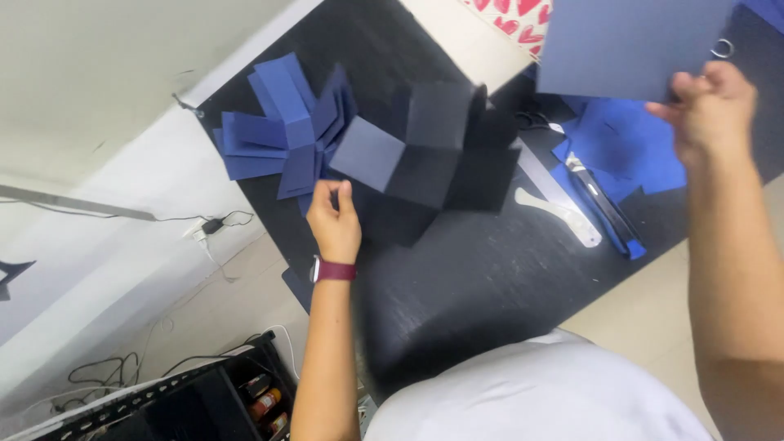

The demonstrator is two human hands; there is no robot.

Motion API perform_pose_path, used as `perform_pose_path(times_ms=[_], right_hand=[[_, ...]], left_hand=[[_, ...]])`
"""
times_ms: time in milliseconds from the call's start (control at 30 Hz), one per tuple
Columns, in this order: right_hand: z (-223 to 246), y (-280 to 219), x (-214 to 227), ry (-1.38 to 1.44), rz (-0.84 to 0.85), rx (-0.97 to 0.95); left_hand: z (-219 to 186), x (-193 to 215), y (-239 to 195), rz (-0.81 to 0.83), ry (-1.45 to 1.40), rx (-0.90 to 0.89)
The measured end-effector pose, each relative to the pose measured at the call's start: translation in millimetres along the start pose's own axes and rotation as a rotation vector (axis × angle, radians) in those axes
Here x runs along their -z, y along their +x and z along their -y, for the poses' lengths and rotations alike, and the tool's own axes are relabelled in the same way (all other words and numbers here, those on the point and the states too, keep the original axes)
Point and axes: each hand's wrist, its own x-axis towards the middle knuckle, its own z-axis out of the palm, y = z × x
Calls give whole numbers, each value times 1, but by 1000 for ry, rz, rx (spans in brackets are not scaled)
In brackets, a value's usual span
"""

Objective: Assembling a multi-layered decorative paper box by folding cardstock and gluing layers together.

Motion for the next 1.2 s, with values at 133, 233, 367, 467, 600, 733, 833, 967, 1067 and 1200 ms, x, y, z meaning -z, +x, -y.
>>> perform_pose_path(times_ms=[133,233,367,467,600,733,833,967,1067,1200], right_hand=[[1,-23,84,248,95,-17],[2,-64,102,447,291,68],[23,-147,58,356,568,24],[26,-203,15,182,710,-75],[-11,-260,-40,136,876,-165],[-17,-297,-80,-94,983,-267],[-31,-307,-93,-173,1042,-339],[-45,-305,-99,-251,1063,-341],[-46,-301,-95,-262,1098,-356],[-28,-297,-90,-474,1241,-160]], left_hand=[[-17,-33,20,-116,-18,-109],[-20,-57,26,-190,-35,-110],[-14,-57,9,-149,-109,-26],[-17,-24,-22,-202,-221,45],[-8,48,-86,-382,-263,103],[-43,81,-157,-420,-30,33],[-69,68,-195,-149,98,-121],[-59,31,-227,375,346,-220],[-34,8,-244,449,509,-267],[-10,-5,-255,447,645,-383]])
